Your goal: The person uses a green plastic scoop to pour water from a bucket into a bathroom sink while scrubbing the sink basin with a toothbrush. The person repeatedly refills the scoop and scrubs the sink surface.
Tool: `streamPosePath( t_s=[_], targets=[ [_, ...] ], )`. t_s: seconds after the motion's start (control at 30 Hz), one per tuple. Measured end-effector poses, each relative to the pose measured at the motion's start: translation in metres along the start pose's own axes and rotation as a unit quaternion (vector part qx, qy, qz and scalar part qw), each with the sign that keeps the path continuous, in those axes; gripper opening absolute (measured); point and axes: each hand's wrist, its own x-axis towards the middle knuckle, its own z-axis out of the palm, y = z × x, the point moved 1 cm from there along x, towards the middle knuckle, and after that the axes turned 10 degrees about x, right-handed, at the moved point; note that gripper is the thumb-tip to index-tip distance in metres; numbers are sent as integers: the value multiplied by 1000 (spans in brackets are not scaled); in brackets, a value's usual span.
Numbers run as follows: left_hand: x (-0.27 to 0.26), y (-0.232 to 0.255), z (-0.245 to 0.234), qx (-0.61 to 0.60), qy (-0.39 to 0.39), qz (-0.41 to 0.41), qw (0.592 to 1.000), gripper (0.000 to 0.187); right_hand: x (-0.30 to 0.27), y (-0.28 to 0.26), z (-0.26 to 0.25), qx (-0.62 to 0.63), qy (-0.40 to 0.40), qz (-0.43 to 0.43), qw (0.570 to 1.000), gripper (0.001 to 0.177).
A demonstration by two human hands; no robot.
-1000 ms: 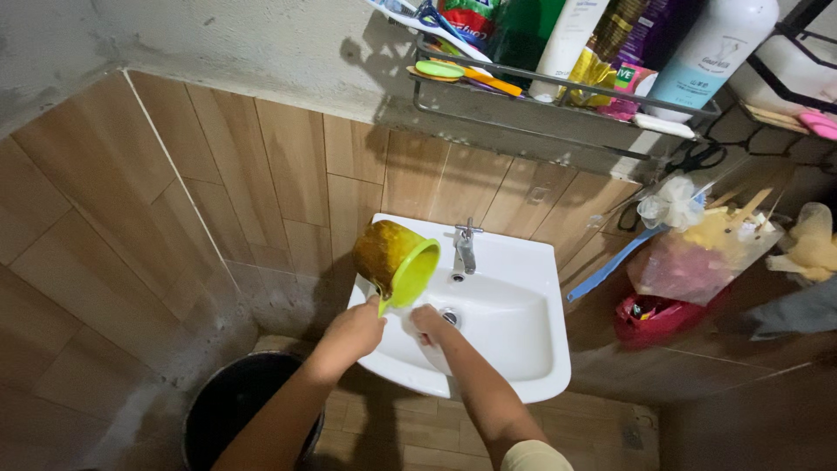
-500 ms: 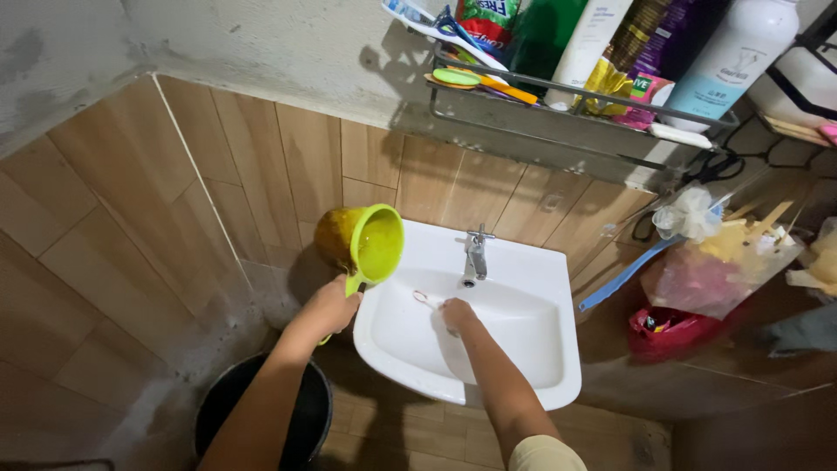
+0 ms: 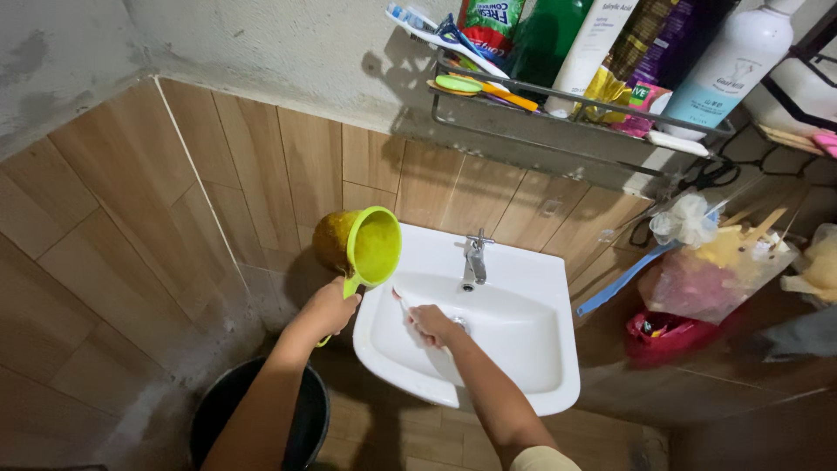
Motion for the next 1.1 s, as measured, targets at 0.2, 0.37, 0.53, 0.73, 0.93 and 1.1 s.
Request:
streamPosePath(
  t_s=[0.2, 0.37, 0.53, 0.73, 0.93, 1.1],
  targets=[
    [-5, 2, -4, 36, -22, -30, 999, 45, -10, 8, 5, -66, -15, 27, 997, 28],
    [-12, 1, -3, 42, -24, -5, 999, 44, -16, 12, -5, -147, 27, 42, 988, 28],
    [-12, -5, 2, 24, -28, 22, 999, 41, -17, 8, 30, -23, -18, 24, 999, 28],
    [-8, -19, 6, 77, 15, 81, 994, 43, -22, 15, 10, -140, -30, 58, 988, 27],
    [-15, -27, -5, 83, 6, 80, 993, 48, 2, 0, 7, -44, -1, -25, 999, 27],
    [-23, -31, -19, 37, -49, 37, 997, 39, -6, -48, -27, -532, 148, -162, 818, 24]
  ],
)
